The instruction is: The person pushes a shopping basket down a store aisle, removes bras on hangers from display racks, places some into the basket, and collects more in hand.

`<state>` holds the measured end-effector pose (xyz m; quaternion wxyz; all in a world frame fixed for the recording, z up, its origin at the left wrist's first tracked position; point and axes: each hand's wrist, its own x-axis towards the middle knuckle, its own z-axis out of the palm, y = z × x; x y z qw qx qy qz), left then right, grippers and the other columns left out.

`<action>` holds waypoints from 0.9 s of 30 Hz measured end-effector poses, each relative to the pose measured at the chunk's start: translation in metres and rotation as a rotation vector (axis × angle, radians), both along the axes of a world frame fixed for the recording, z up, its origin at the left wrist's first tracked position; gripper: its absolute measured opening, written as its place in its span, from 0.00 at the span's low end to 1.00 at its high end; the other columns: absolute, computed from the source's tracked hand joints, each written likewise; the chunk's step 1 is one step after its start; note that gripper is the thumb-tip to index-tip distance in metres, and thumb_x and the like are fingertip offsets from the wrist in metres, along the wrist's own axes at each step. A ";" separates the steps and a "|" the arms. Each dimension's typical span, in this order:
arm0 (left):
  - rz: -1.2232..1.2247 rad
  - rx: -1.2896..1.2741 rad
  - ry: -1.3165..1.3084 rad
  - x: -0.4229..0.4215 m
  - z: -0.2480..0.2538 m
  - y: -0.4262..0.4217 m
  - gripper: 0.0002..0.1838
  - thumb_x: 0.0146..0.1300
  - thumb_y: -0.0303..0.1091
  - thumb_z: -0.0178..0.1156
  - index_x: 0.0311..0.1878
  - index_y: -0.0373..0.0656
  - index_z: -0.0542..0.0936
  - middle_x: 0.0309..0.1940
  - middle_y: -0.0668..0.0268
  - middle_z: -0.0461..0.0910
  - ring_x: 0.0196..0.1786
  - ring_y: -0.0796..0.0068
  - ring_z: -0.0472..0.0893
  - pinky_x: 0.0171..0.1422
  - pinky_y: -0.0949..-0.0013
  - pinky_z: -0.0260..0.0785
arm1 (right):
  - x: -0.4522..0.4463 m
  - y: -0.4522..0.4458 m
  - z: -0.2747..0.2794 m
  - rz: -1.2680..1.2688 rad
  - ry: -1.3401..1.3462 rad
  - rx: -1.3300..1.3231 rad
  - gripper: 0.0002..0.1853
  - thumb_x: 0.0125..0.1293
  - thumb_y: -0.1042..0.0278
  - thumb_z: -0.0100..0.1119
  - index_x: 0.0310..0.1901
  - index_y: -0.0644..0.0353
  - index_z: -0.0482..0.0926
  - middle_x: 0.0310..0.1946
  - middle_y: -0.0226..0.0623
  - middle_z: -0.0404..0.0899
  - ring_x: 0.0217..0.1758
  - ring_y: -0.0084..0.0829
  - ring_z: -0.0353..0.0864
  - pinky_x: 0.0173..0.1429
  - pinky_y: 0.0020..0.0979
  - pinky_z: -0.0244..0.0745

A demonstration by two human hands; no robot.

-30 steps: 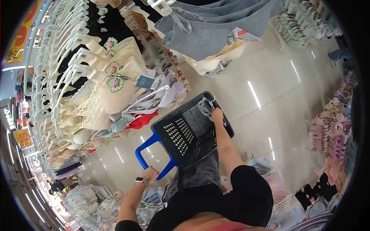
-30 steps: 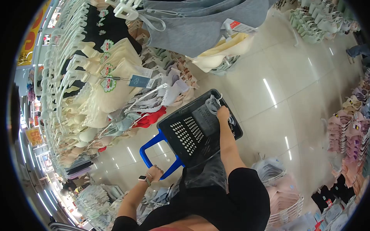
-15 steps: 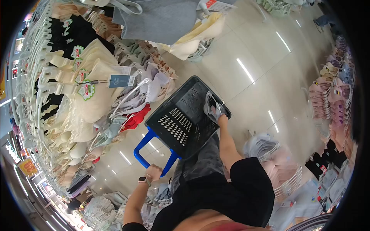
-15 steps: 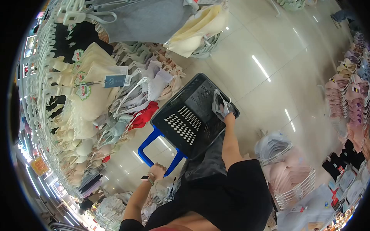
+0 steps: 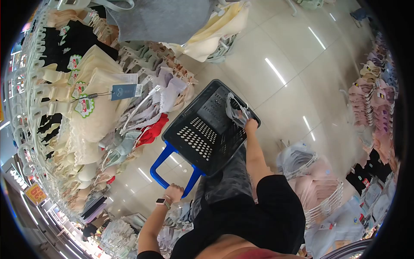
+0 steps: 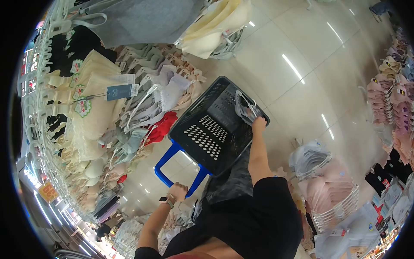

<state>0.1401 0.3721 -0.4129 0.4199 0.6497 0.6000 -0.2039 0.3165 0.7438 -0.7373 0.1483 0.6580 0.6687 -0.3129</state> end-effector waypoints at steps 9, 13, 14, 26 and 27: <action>-0.043 -0.040 0.061 0.002 -0.005 -0.008 0.15 0.35 0.43 0.63 0.24 0.43 0.75 0.21 0.63 0.78 0.28 0.67 0.79 0.36 0.68 0.68 | 0.025 -0.001 0.021 0.056 0.031 0.096 0.06 0.55 0.72 0.55 0.32 0.65 0.77 0.38 0.45 0.74 0.41 0.49 0.75 0.44 0.41 0.73; -0.036 -0.025 0.046 0.002 -0.001 -0.004 0.10 0.38 0.39 0.59 0.22 0.43 0.75 0.19 0.62 0.78 0.26 0.66 0.79 0.35 0.67 0.68 | 0.014 0.006 0.020 0.063 -0.049 0.086 0.06 0.53 0.75 0.55 0.32 0.66 0.77 0.37 0.46 0.75 0.40 0.49 0.77 0.42 0.40 0.75; -0.038 0.004 0.022 0.000 0.000 -0.004 0.07 0.41 0.35 0.54 0.21 0.43 0.75 0.18 0.61 0.77 0.25 0.66 0.79 0.34 0.67 0.68 | 0.008 0.007 0.024 0.064 -0.041 0.087 0.06 0.53 0.75 0.55 0.32 0.66 0.77 0.37 0.46 0.75 0.40 0.49 0.77 0.42 0.40 0.75; -0.009 0.046 0.080 0.003 0.006 -0.004 0.09 0.34 0.37 0.60 0.23 0.45 0.76 0.20 0.62 0.79 0.27 0.65 0.79 0.37 0.68 0.69 | 0.008 0.042 0.024 0.171 0.123 0.049 0.12 0.44 0.67 0.58 0.30 0.65 0.80 0.31 0.52 0.79 0.38 0.48 0.79 0.43 0.40 0.75; -0.031 0.051 0.097 0.003 0.007 -0.001 0.10 0.35 0.36 0.59 0.24 0.45 0.76 0.20 0.62 0.79 0.27 0.65 0.80 0.37 0.68 0.69 | 0.010 0.039 0.026 0.192 0.129 0.054 0.11 0.44 0.66 0.58 0.29 0.64 0.80 0.30 0.52 0.79 0.36 0.48 0.79 0.43 0.40 0.75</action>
